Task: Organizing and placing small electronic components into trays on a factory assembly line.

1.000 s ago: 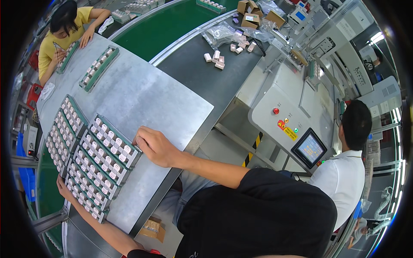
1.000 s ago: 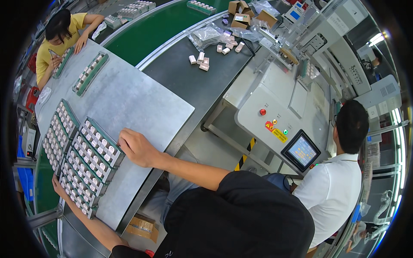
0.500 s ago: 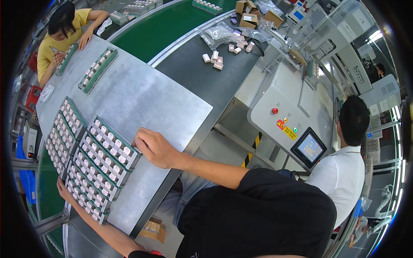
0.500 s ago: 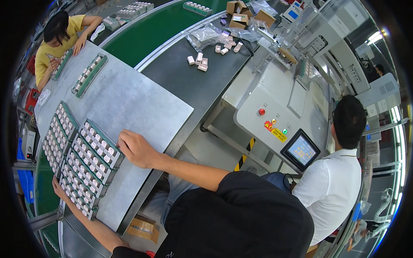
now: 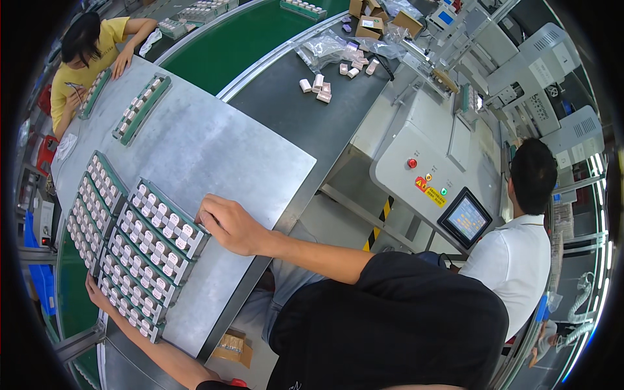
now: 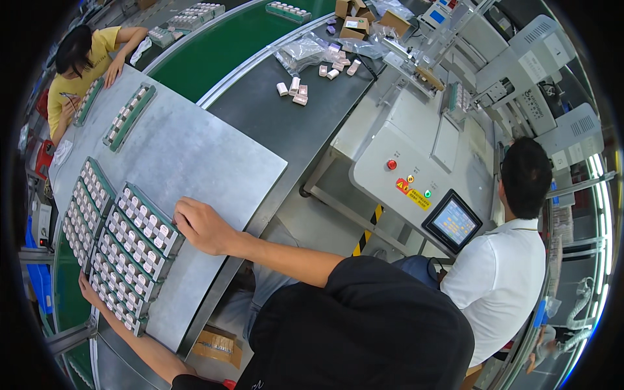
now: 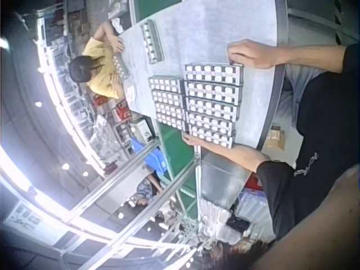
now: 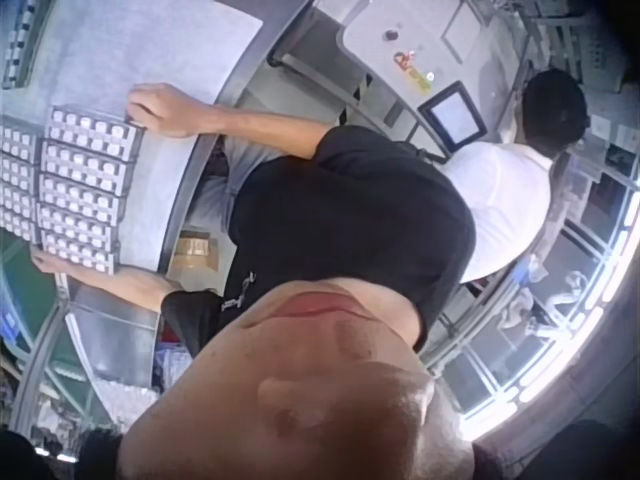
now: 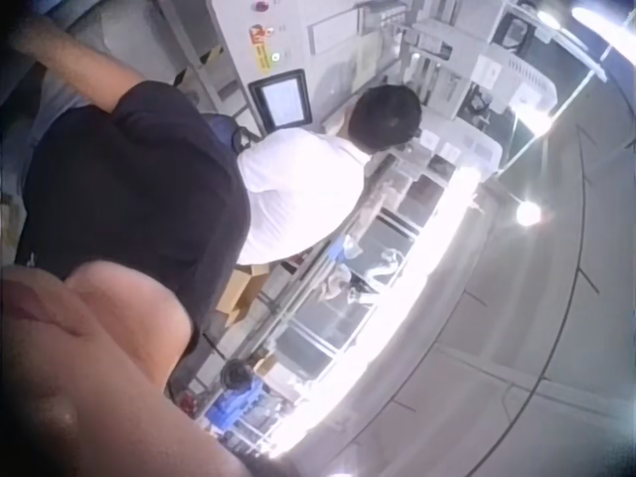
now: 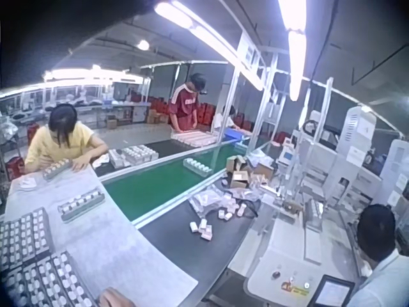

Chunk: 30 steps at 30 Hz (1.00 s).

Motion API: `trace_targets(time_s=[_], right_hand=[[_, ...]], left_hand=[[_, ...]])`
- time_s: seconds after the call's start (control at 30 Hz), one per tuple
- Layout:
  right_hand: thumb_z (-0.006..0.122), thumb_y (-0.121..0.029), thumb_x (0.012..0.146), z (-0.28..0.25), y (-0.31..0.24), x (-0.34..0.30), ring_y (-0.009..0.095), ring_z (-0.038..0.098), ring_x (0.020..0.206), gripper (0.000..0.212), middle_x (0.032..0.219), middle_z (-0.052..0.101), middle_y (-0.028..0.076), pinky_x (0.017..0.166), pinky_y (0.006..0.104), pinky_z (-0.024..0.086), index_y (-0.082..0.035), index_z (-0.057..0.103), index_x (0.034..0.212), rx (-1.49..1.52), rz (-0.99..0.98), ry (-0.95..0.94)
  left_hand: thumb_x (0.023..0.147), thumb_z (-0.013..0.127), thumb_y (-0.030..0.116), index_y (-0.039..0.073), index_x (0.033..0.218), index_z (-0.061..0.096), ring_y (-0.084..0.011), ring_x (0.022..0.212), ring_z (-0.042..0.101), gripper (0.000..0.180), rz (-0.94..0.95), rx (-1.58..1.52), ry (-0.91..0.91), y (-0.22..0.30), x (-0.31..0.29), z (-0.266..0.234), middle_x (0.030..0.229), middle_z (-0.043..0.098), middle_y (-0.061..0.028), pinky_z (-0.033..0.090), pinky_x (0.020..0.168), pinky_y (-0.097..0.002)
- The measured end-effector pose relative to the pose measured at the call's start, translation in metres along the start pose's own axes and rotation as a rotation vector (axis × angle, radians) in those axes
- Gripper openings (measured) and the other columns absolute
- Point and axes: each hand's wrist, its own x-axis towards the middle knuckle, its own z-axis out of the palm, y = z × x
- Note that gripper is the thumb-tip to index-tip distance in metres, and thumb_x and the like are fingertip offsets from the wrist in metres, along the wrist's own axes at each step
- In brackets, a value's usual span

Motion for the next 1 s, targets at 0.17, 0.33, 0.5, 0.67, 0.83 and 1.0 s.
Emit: trace_targets(time_s=[0.17, 0.33, 0.5, 0.67, 0.83, 1.0], right_hand=[[0.043, -0.009, 0.096, -0.001, 0.001, 0.0, 0.032, 0.056, 0.076, 0.019, 0.084, 0.055, 0.017, 0.07, 0.0388, 0.045, 0.003, 0.053, 0.086, 0.006, -0.001, 0.009], [0.043, -0.008, 0.096, 0.0, 0.002, 0.0, 0.032, 0.056, 0.076, 0.018, 0.084, 0.055, 0.017, 0.07, 0.039, 0.044, 0.003, 0.053, 0.086, 0.005, -0.008, 0.014], [0.043, -0.008, 0.096, -0.002, 0.002, -0.001, 0.032, 0.056, 0.077, 0.018, 0.085, 0.055, 0.017, 0.07, 0.039, 0.045, 0.003, 0.053, 0.086, -0.004, 0.0, 0.007], [0.043, -0.007, 0.096, 0.001, 0.001, 0.0, 0.031, 0.056, 0.077, 0.017, 0.085, 0.055, 0.017, 0.071, 0.0386, 0.045, 0.002, 0.053, 0.086, 0.012, -0.003, 0.002], [0.043, -0.007, 0.096, -0.002, 0.002, -0.001, 0.031, 0.056, 0.077, 0.017, 0.085, 0.055, 0.017, 0.07, 0.0383, 0.045, 0.003, 0.053, 0.086, -0.004, 0.006, 0.008], [0.043, -0.007, 0.096, -0.001, 0.0, 0.0, 0.031, 0.056, 0.076, 0.018, 0.085, 0.055, 0.017, 0.07, 0.0382, 0.044, 0.003, 0.053, 0.086, 0.009, -0.001, 0.003]], left_hand=[[0.098, 0.042, 0.024, -0.002, 0.123, 0.059, -0.0249, 0.111, 0.059, 0.04, -0.089, -0.092, -0.009, 0.006, 0.0, 0.003, 0.125, 0.061, -0.0138, 0.043, 0.099, -0.0348], [0.097, 0.043, 0.024, -0.002, 0.123, 0.059, -0.0252, 0.111, 0.059, 0.04, -0.105, -0.095, -0.006, 0.013, -0.001, 0.002, 0.123, 0.062, -0.0142, 0.043, 0.099, -0.0344], [0.097, 0.043, 0.025, -0.001, 0.122, 0.06, -0.0247, 0.11, 0.06, 0.04, -0.119, -0.119, -0.001, 0.013, -0.001, 0.005, 0.123, 0.062, -0.0136, 0.044, 0.098, -0.0342], [0.098, 0.043, 0.025, -0.001, 0.121, 0.061, -0.0243, 0.109, 0.06, 0.039, -0.015, -0.028, 0.002, -0.004, 0.003, -0.003, 0.122, 0.062, -0.0131, 0.044, 0.098, -0.034], [0.098, 0.043, 0.025, -0.001, 0.121, 0.061, -0.024, 0.109, 0.06, 0.039, -0.061, -0.067, 0.002, 0.008, -0.001, 0.007, 0.122, 0.063, -0.0129, 0.044, 0.098, -0.034], [0.098, 0.043, 0.024, -0.002, 0.121, 0.061, -0.0242, 0.11, 0.06, 0.039, -0.066, -0.085, 0.011, 0.004, 0.0, 0.001, 0.122, 0.063, -0.0133, 0.043, 0.099, -0.0339]])
